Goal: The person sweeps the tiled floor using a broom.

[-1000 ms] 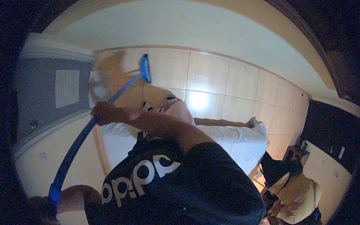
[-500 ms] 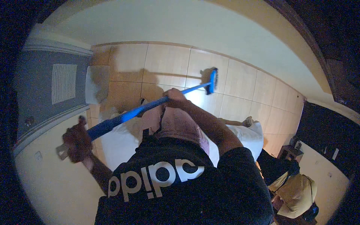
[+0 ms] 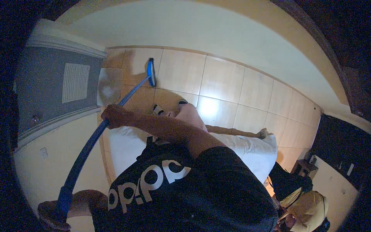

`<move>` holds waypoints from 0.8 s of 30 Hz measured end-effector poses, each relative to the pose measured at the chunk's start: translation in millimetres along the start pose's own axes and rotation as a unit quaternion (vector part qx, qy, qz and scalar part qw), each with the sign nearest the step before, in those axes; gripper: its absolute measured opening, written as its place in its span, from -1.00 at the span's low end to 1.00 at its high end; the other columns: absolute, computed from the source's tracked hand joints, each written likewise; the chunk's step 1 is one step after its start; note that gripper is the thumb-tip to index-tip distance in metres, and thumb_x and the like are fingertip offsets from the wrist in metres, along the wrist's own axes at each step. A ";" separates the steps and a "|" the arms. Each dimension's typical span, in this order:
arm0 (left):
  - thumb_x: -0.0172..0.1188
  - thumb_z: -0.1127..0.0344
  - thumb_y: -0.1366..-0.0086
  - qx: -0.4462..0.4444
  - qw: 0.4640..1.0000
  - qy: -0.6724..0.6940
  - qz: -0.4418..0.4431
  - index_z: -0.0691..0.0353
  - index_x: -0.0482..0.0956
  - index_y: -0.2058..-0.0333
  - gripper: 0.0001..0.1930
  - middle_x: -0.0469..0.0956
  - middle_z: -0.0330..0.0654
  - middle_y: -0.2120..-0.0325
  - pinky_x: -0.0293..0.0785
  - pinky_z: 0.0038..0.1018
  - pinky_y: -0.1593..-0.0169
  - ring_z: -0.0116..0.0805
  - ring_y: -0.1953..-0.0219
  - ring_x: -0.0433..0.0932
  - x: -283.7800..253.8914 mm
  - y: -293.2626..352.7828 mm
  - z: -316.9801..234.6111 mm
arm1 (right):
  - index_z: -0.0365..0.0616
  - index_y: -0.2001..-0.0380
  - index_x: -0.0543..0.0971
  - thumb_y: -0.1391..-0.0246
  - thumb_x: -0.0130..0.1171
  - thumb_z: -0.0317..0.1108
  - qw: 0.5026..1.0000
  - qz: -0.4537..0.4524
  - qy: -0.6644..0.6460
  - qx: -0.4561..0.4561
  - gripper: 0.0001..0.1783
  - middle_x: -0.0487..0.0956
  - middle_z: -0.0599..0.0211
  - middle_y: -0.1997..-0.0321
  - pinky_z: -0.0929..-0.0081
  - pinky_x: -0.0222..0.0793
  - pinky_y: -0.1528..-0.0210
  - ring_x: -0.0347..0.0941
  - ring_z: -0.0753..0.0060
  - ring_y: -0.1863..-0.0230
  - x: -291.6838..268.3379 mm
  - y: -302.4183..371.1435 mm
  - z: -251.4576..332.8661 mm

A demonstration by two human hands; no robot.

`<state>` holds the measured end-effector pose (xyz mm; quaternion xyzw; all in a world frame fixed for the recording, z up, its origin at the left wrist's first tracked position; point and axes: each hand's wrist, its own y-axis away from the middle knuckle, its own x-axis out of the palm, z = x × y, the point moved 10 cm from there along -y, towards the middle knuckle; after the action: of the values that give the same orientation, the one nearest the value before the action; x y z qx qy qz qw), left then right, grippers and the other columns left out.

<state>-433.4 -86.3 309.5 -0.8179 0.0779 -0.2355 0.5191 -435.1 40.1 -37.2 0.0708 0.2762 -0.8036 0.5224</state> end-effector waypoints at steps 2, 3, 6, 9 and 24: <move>-0.08 0.17 0.27 -0.017 0.999 0.005 0.028 0.10 0.19 0.78 -0.83 0.16 -0.26 0.74 0.02 -0.41 0.30 -0.41 0.59 0.15 6.4 5.1 22.4 | -0.11 0.77 0.35 0.58 0.07 -0.36 0.998 0.051 -0.003 0.022 -0.85 0.35 0.20 0.71 0.32 0.21 0.50 0.31 0.16 0.57 13.8 0.1 -6.9; -0.07 0.17 0.29 -0.022 0.999 0.010 0.033 0.09 0.19 0.80 -0.82 0.16 -0.27 0.75 0.02 -0.41 0.30 -0.41 0.60 0.15 4.2 9.0 28.3 | -0.11 0.76 0.35 0.58 0.07 -0.36 0.995 0.079 0.013 0.051 -0.85 0.35 0.21 0.70 0.32 0.20 0.50 0.31 0.17 0.56 16.8 9.6 -16.4; -0.05 0.17 0.32 -0.031 0.999 0.038 0.006 0.08 0.17 0.83 -0.81 0.14 -0.29 0.79 0.01 -0.41 0.31 -0.41 0.64 0.14 -17.8 32.0 36.9 | -0.09 0.73 0.34 0.55 0.06 -0.36 0.998 0.031 0.038 0.040 -0.84 0.37 0.23 0.64 0.35 0.20 0.48 0.31 0.19 0.54 12.5 56.2 -50.2; -0.03 0.21 0.34 -0.072 0.977 0.044 -0.198 0.05 0.15 0.89 -0.80 0.08 -0.34 0.85 0.00 -0.39 0.32 -0.43 0.72 0.08 -73.4 94.2 39.9 | -0.08 0.68 0.37 0.52 0.06 -0.34 0.966 0.134 0.165 0.148 -0.83 0.37 0.27 0.62 0.38 0.20 0.45 0.31 0.20 0.54 3.9 112.4 -93.4; 0.01 0.11 0.10 0.071 0.996 0.032 -0.040 0.05 0.25 0.76 -0.76 0.16 -0.41 0.91 0.13 -0.61 0.55 -0.55 0.82 0.17 -27.6 44.3 -111.9 | -0.09 0.77 0.36 0.56 0.05 -0.33 0.998 0.056 0.023 0.021 -0.86 0.35 0.24 0.71 0.29 0.20 0.50 0.31 0.19 0.55 15.5 2.7 -7.1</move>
<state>-504.5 -186.9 301.0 -0.7734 0.0448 -0.2867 0.5636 -440.8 30.6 -50.5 0.1155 0.2665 -0.7769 0.5586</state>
